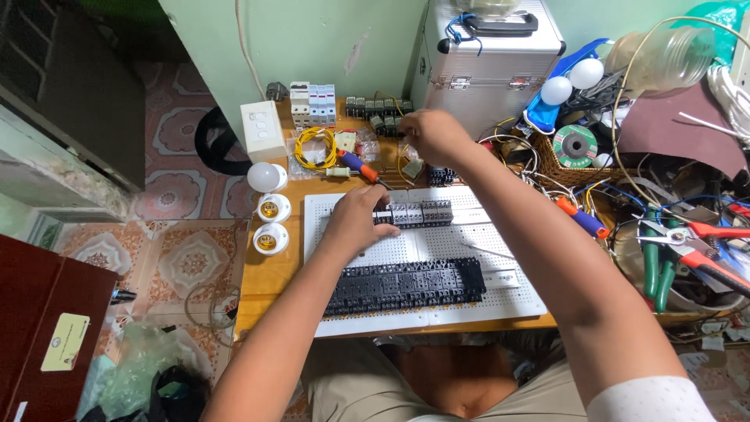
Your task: The person assembles small black electrical components onto a white perforated board using a screwdriver. They repeatedly pick up components, position them on the board, and secure them with screws.
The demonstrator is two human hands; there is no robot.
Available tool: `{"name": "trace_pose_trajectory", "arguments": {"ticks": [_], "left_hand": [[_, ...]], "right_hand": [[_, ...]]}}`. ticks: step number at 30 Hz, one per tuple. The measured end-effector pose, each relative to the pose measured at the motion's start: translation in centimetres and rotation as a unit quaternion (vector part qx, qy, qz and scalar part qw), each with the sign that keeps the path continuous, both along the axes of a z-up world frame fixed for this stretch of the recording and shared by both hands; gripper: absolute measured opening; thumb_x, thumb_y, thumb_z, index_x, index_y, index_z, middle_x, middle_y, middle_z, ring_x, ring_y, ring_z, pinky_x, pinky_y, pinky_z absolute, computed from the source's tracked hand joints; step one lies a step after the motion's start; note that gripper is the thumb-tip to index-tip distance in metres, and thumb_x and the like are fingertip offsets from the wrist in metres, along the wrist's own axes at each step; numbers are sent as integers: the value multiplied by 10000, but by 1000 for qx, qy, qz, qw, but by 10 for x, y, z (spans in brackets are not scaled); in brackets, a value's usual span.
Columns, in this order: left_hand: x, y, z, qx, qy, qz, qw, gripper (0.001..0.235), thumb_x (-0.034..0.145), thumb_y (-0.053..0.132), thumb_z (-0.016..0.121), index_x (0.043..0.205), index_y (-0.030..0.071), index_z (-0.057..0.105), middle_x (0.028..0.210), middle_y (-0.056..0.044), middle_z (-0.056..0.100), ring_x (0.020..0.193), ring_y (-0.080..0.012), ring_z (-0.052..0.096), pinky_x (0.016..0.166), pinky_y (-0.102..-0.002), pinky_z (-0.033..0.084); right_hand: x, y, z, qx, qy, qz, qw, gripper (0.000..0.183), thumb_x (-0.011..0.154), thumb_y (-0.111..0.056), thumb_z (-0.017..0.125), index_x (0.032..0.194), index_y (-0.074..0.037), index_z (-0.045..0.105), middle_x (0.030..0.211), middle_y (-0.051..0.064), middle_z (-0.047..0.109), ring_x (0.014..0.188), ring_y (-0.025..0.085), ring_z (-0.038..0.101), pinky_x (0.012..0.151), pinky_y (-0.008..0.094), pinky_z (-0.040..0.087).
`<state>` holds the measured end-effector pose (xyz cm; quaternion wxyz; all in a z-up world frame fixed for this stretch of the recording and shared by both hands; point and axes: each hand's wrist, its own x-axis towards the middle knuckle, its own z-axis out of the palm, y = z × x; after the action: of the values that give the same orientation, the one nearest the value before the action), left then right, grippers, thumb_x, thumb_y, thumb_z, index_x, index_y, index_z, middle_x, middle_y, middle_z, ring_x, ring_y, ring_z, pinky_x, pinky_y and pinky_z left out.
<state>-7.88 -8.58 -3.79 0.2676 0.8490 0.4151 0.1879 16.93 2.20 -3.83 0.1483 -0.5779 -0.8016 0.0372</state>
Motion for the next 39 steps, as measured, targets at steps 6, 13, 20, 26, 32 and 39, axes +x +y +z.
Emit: {"name": "trace_pose_trajectory", "arguments": {"ticks": [6, 13, 20, 26, 32, 39], "left_hand": [[-1, 0, 0, -5, -2, 2, 1000, 474, 711, 251, 926, 1075, 120, 652, 1001, -109, 730, 1023, -326, 702, 892, -435, 565], [-1, -2, 5, -21, -1, 7, 1000, 475, 712, 254, 928, 1079, 108, 664, 1004, -125, 732, 1022, -330, 703, 890, -438, 570], [-4, 2, -8, 20, -19, -4, 1000, 482, 700, 255, 925, 1070, 96, 662, 987, -136, 724, 1017, -352, 698, 882, -459, 572], [-2, -1, 4, 9, 9, 9, 1000, 535, 731, 360, 905, 1122, 79, 673, 1080, -150, 714, 1116, -352, 668, 966, -460, 549], [-22, -3, 13, 43, 115, 29, 992, 396, 798, 206, 850, 1168, 176, 711, 1059, -50, 724, 1104, -274, 670, 998, -431, 471], [-30, 2, -23, 66, 72, 64, 993, 407, 786, 260, 850, 1163, 272, 697, 1058, 16, 727, 1111, -236, 661, 982, -404, 454]], "right_hand": [[-22, 48, -53, -110, -182, -122, 970, 264, 820, -349, 788, 931, -110, 799, 850, 99, 751, 806, 336, 761, 713, 482, 627], [-27, 44, -55, -98, -167, -111, 975, 150, 765, -156, 764, 853, -38, 789, 784, 142, 737, 754, 374, 757, 658, 514, 622], [-48, -56, 28, 64, 14, 75, 995, 474, 778, -179, 798, 1206, -31, 658, 1092, 150, 627, 754, 347, 713, 648, 496, 583], [-51, -120, 32, 81, 126, 129, 980, 402, 801, -105, 790, 1177, -26, 670, 1154, 153, 616, 741, 279, 717, 627, 399, 585], [-57, -140, 35, 30, 127, 126, 983, 405, 810, -121, 805, 1175, -8, 671, 1134, 135, 622, 844, 295, 735, 692, 412, 603], [-69, -132, 31, -97, 72, 103, 987, 409, 830, -207, 794, 1185, -18, 724, 1057, 153, 689, 976, 346, 720, 835, 446, 574]]}}
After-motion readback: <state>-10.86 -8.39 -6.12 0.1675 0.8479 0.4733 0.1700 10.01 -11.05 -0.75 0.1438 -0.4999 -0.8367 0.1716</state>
